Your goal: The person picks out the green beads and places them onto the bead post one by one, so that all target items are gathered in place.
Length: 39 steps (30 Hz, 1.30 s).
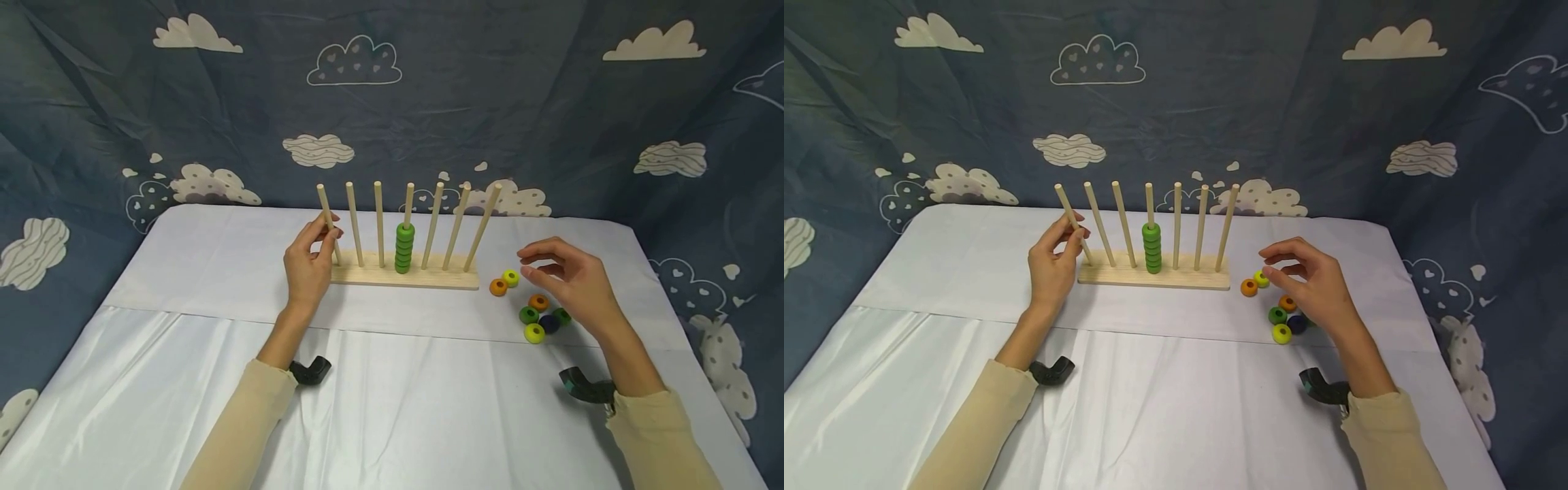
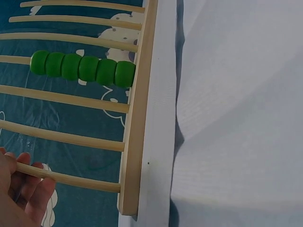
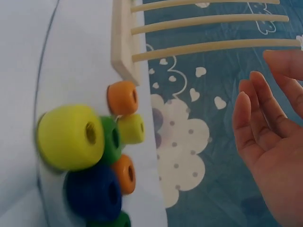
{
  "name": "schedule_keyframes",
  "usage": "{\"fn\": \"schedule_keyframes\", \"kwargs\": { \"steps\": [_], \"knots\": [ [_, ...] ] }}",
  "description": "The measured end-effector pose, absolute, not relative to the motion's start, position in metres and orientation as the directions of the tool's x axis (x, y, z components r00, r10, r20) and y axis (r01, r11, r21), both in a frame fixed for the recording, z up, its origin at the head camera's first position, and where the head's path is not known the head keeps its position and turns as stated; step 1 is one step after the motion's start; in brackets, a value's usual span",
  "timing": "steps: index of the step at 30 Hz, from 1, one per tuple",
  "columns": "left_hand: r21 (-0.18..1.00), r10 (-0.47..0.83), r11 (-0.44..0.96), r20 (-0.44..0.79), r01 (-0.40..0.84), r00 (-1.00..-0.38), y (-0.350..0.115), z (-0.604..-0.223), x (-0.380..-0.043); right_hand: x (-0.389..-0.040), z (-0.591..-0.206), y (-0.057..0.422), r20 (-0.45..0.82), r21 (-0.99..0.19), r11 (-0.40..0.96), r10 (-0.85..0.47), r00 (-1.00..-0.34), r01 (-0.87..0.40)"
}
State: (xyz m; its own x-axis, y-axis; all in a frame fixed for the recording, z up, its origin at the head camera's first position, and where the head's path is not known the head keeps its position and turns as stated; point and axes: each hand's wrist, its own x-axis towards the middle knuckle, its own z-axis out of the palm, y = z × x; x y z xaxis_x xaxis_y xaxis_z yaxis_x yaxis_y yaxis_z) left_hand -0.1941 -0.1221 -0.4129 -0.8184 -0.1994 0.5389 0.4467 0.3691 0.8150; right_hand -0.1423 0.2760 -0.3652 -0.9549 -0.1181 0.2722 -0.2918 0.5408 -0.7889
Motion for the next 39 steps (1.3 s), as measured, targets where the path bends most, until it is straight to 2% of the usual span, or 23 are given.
{"fn": "schedule_keyframes", "kwargs": {
  "steps": [24,34,39],
  "knots": [
    [0.812,-0.203,0.380,0.540,0.442,-0.817,-0.121,-0.412,-0.193,-0.128,-0.386,0.306,0.236,-0.741,0.619,-0.123,-0.964,-0.260],
    [0.813,-0.200,0.380,0.537,0.441,-0.819,-0.122,-0.413,-0.192,-0.123,-0.395,0.320,0.243,-0.761,0.587,-0.138,-0.960,-0.278],
    [0.814,-0.198,0.378,0.537,0.441,-0.820,-0.123,-0.412,-0.191,-0.121,-0.399,0.326,0.203,-0.744,0.621,-0.140,-0.969,-0.246]
  ]
}}
